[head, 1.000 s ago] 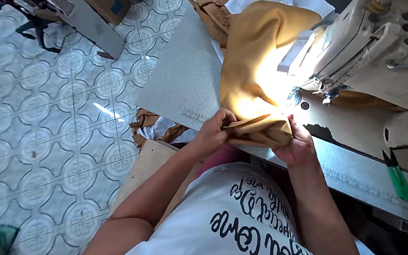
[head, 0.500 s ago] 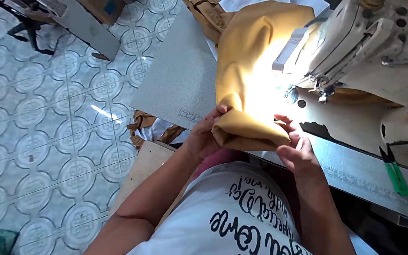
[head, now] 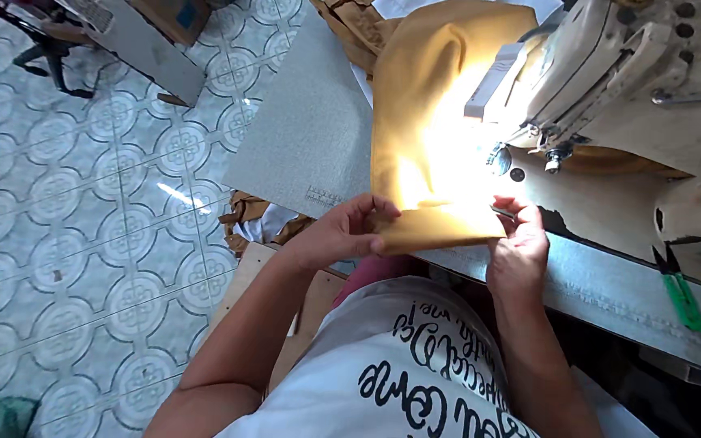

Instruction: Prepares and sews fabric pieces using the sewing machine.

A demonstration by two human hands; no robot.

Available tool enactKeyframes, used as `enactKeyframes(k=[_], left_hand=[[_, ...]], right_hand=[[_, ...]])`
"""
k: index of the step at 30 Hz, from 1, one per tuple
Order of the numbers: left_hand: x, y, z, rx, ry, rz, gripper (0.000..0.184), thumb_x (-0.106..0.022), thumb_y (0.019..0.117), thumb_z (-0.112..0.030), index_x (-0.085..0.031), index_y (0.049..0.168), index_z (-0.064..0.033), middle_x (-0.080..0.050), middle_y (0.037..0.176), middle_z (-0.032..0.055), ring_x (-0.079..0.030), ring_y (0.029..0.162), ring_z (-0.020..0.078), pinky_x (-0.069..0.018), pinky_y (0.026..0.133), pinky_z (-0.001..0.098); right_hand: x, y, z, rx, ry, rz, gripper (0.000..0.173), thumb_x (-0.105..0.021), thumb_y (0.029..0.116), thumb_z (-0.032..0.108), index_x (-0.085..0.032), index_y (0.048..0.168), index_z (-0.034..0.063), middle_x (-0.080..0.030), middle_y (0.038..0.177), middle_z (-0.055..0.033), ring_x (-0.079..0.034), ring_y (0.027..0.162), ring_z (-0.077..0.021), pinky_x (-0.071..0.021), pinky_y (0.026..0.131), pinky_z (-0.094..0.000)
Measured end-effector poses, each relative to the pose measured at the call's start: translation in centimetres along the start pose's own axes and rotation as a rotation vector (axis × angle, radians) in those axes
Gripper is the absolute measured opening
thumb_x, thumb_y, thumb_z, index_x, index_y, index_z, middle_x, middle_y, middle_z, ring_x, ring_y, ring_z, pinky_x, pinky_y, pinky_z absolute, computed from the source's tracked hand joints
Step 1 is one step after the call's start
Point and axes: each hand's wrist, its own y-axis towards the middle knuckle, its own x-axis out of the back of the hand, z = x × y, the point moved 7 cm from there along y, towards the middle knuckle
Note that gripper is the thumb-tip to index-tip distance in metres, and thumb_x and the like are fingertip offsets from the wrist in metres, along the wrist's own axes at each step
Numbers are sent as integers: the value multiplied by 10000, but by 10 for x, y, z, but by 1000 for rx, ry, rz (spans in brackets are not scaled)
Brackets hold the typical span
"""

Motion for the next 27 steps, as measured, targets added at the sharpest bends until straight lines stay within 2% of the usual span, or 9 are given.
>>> enactKeyframes(k=[2, 5, 10, 15, 17, 19, 20, 23, 27], left_hand=[[-1, 0, -7, -20, 179, -80, 733, -921, 685, -416, -577, 1303, -221, -701, 1147, -74, -687, 1011, 49, -599, 854, 249], [-10, 3, -16, -87, 411, -188, 798, -931, 682, -178, -539, 1376, -146, -672, 1244, -17, -669, 1104, 72, -584, 937, 285], [-10, 5, -13, -164, 401, -427, 698, -803, 708, 41, -535, 1338, -93, -733, 1028, 25, -724, 887, 79, -619, 792, 261], [-8, 2, -9, -221, 487, -629, 649, -759, 799, 14, -481, 1383, -50, -667, 1052, 67, -688, 875, 118, -599, 774, 295], [-5, -2, -15, -290, 676, -747, 593, -770, 800, -8, -509, 1331, -34, -605, 1243, 122, -647, 1035, 188, -575, 867, 363], [-4, -5, -23, -395, 859, -820, 551, -786, 755, -42, -532, 1243, -28, -565, 1313, 183, -556, 1228, 293, -488, 1013, 449], [-5, -7, -24, -429, 894, -843, 521, -805, 760, -75, -539, 1207, -42, -554, 1286, 180, -545, 1222, 282, -494, 988, 407], [-8, -9, -19, -515, 846, -845, 357, -796, 777, -45, -557, 1042, -42, -533, 1118, 134, -571, 927, 130, -492, 695, 188], [-15, -7, -14, -540, 846, -719, 192, -736, 777, 42, -569, 846, -22, -584, 1015, 124, -607, 946, 134, -531, 807, 203]], right_hand=[[-3, -2, 1, 16, 10, -25, 378, -570, 874, -124, -602, 1204, 59, -669, 1140, -14, -674, 1003, -91, -595, 845, -283], [-3, 0, 0, 35, -3, -19, 387, -554, 860, -132, -595, 1196, 54, -664, 1139, -18, -670, 1016, -90, -591, 854, -280], [-4, -3, 0, 61, -63, -44, 418, -597, 829, -147, -602, 1197, 53, -662, 1145, -31, -674, 1001, -102, -600, 830, -273], [-4, -8, -1, 122, -216, -54, 471, -579, 788, -150, -613, 1220, 35, -643, 1205, -67, -642, 1063, -108, -569, 858, -259], [-5, -10, -3, 146, -273, -70, 480, -574, 778, -138, -611, 1230, 23, -634, 1220, -89, -637, 1074, -122, -563, 865, -262], [-4, -12, -3, 164, -351, -101, 468, -579, 787, -124, -597, 1234, 15, -619, 1244, -111, -616, 1090, -131, -536, 870, -259], [-2, -12, -4, 169, -388, -114, 477, -592, 790, -119, -593, 1249, 15, -604, 1260, -125, -606, 1099, -142, -528, 869, -261], [1, -12, -7, 181, -462, -137, 501, -619, 780, -109, -585, 1268, 0, -583, 1271, -165, -596, 1090, -170, -517, 846, -270], [2, -11, -11, 212, -465, -148, 487, -645, 786, -119, -572, 1256, -17, -599, 1208, -157, -598, 1053, -157, -513, 823, -247]])
